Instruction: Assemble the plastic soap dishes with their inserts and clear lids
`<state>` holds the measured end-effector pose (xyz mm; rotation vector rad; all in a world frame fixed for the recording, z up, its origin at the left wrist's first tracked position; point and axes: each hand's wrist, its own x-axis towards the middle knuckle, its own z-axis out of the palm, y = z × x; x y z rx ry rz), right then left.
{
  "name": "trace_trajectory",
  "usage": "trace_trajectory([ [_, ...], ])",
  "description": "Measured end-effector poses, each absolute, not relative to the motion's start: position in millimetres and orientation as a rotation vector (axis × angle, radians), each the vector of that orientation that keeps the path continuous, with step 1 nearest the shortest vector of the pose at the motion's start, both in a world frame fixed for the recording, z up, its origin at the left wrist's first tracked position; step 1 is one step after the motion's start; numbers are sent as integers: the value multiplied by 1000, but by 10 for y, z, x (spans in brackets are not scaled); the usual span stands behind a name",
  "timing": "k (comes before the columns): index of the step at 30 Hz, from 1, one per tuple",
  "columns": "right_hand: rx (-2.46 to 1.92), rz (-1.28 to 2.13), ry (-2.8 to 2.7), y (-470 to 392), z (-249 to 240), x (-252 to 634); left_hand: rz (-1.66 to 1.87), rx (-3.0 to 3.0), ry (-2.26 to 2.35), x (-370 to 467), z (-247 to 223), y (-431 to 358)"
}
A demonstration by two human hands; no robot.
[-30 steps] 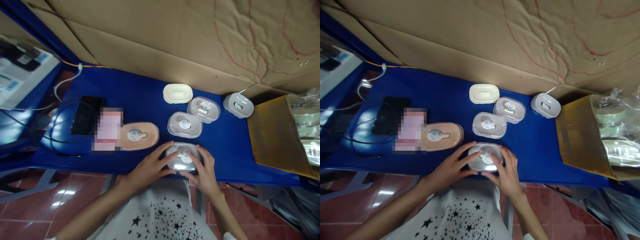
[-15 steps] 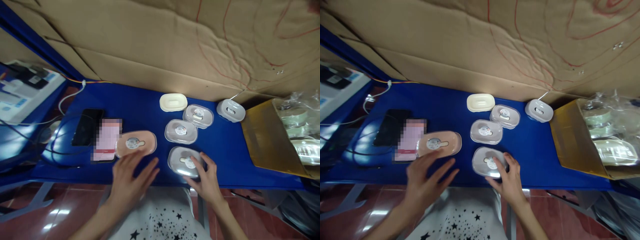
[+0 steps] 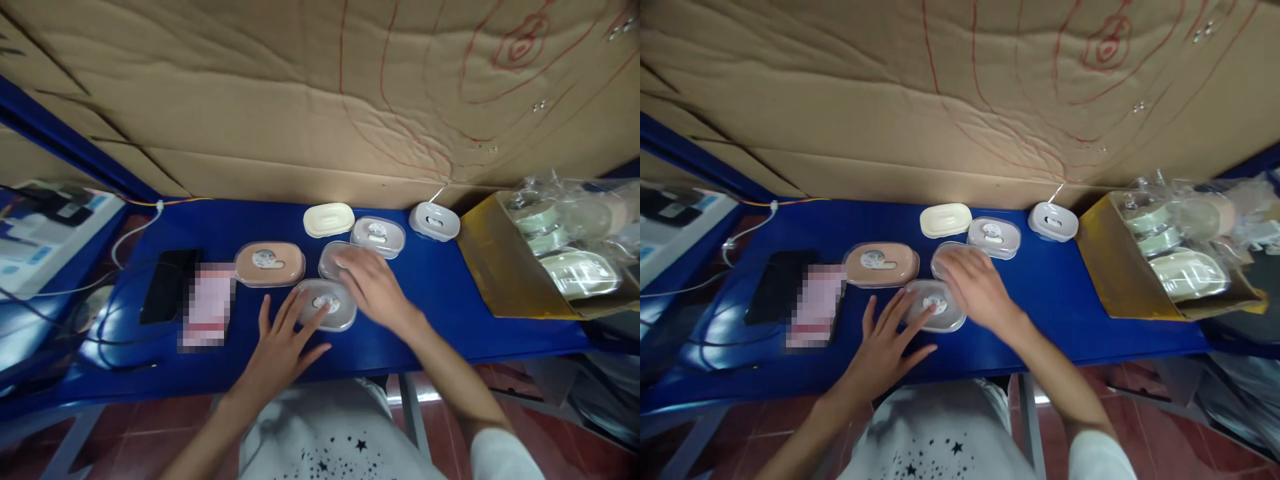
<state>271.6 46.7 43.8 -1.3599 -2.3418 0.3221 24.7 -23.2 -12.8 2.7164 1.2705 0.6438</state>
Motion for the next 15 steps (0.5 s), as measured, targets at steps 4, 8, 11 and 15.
trace_trajectory([
  [4,-1547,417,-2641,1578,562,2749,682,2693,1353,358,-262,-259],
  [8,-1587,444,-2712,2132,459,2632,723,2637,1451,353,-257,-212],
  [11,-1541,418,-2737,2155,392,2586,722,2615,1468,319,-247,-171],
  [15,-1477,380,-2718,2087,470,2637,726,2606,1454,303,-257,-100],
])
